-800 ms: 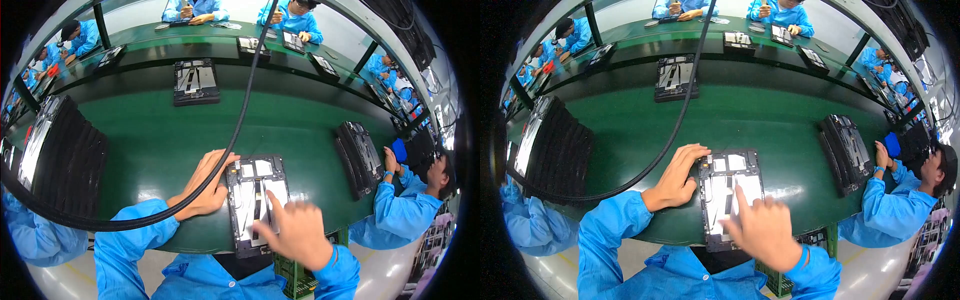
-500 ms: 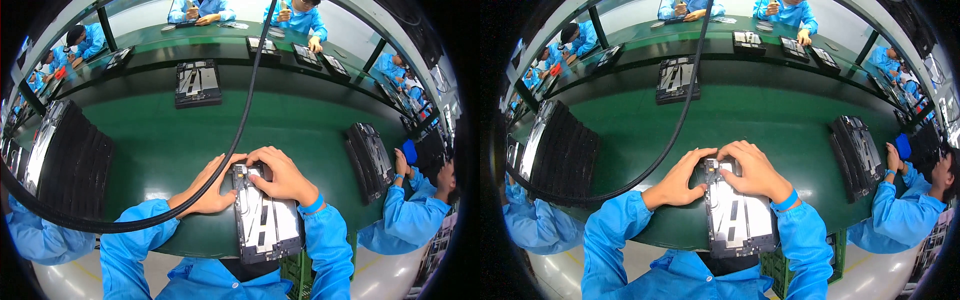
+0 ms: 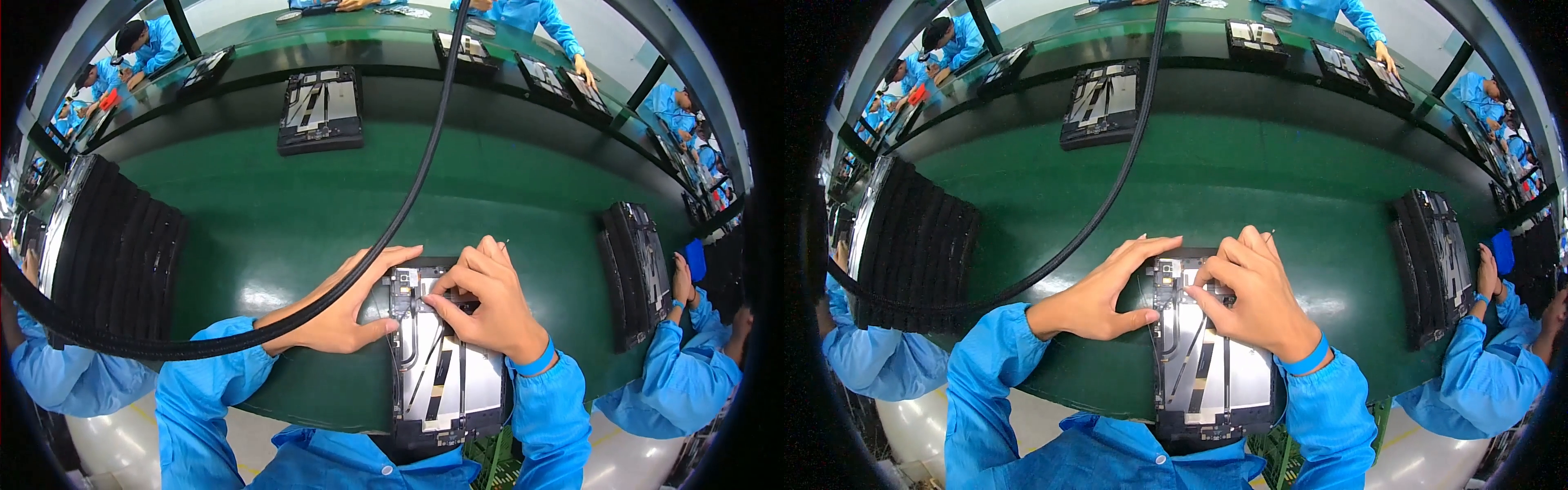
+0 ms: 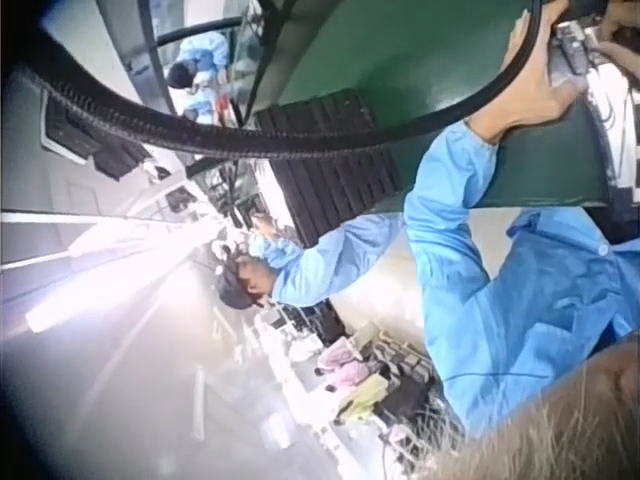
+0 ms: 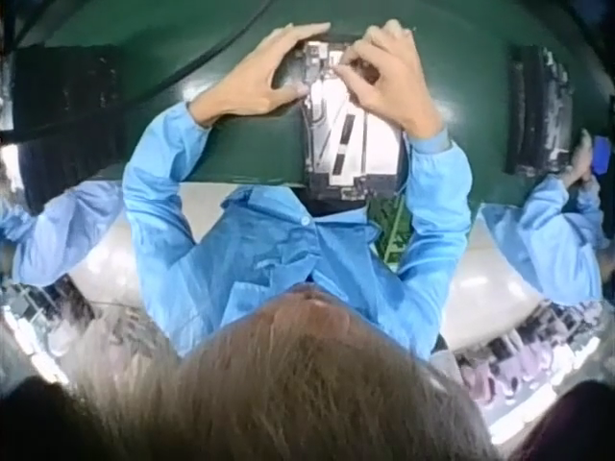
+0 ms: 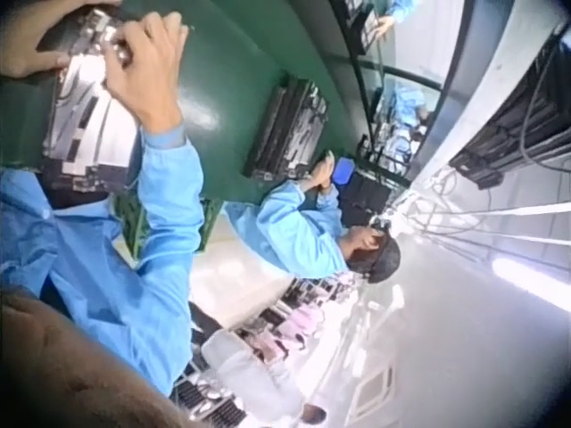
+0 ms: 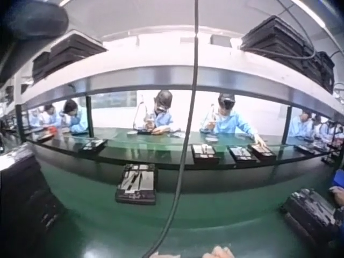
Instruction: The person attaches and presses internal cables and components onto tablet assemblies by hand, then slides the completed devices forward along the conveyor belt.
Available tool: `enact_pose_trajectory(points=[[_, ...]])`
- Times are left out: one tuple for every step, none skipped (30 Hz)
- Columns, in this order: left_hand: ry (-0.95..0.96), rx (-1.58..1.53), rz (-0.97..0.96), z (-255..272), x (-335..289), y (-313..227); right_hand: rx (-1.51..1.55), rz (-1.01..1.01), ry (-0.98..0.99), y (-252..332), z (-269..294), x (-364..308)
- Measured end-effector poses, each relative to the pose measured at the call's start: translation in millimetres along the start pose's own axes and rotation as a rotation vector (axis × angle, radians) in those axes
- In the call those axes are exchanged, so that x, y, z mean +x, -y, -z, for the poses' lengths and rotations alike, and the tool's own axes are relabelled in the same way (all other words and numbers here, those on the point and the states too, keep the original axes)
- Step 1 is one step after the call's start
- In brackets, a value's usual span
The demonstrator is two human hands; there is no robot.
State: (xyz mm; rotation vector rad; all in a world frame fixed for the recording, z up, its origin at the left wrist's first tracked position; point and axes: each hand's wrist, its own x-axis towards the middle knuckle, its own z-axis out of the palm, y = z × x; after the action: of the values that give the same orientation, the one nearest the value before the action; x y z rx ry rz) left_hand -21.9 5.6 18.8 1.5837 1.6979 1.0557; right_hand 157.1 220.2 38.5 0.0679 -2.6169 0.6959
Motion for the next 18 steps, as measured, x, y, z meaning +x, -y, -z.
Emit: enact_pose_trajectory(points=[[-0.020,0.039,-0.025,-2.2,0.3,-0.1,0.061,-0.034,0.012,2.2,0.9,-0.4],[-0.041,0.077,-0.051,-4.0,0.3,-0.6,0.120,-0.068,0.024,3.8,0.8,-0.5],[-0.039,0.071,-0.054,-5.7,1.3,-2.9,0.116,-0.073,0.027,4.2,0.5,-1.1],[-0.048,0.090,-0.028,-6.2,1.6,-6.8,0.147,-0.094,0.042,5.3,-0.7,-0.9],[-0.057,0.110,-0.002,-7.2,2.1,-9.8,0.178,-0.114,0.058,6.7,-1.5,-0.3],[-0.110,0.103,-0.036,-9.2,1.8,-10.8,0.175,-0.156,0.082,10.4,-0.7,1.0],[-0.109,0.096,-0.037,-11.7,2.0,-10.6,0.172,-0.162,0.087,8.8,-0.7,0.0],[-0.117,0.117,-0.052,-14.2,2.3,-10.2,0.181,-0.191,0.097,6.7,-1.3,-1.0],[-0.129,0.143,-0.066,-14.7,1.9,-10.0,0.192,-0.216,0.105,6.0,-2.1,-0.2],[-0.139,0.134,-0.076,-15.4,2.1,-9.9,0.191,-0.214,0.108,6.0,-1.9,0.3],[-0.143,0.132,-0.075,-16.7,2.1,-9.2,0.189,-0.236,0.122,6.3,-1.2,0.5],[-0.152,0.127,-0.075,-18.5,2.6,-7.7,0.184,-0.258,0.136,6.7,-0.4,0.7],[-0.161,0.121,-0.075,-19.7,2.7,-6.5,0.181,-0.257,0.140,8.3,0.6,1.3],[-0.165,0.117,-0.076,-19.1,2.1,-6.1,0.201,-0.259,0.168,10.7,1.8,2.1],[-0.163,0.120,-0.069,-18.7,1.4,-6.9,0.219,-0.263,0.196,12.0,3.5,2.1],[-0.161,0.122,-0.062,-18.8,0.7,-7.0,0.214,-0.264,0.201,12.2,3.9,2.4],[-0.164,0.116,-0.065,-20.6,-0.7,-5.8,0.223,-0.248,0.209,12.1,3.6,3.0],[-0.236,0.104,-0.070,-23.7,-2.9,-4.3,0.232,-0.237,0.213,12.5,3.3,3.1]])
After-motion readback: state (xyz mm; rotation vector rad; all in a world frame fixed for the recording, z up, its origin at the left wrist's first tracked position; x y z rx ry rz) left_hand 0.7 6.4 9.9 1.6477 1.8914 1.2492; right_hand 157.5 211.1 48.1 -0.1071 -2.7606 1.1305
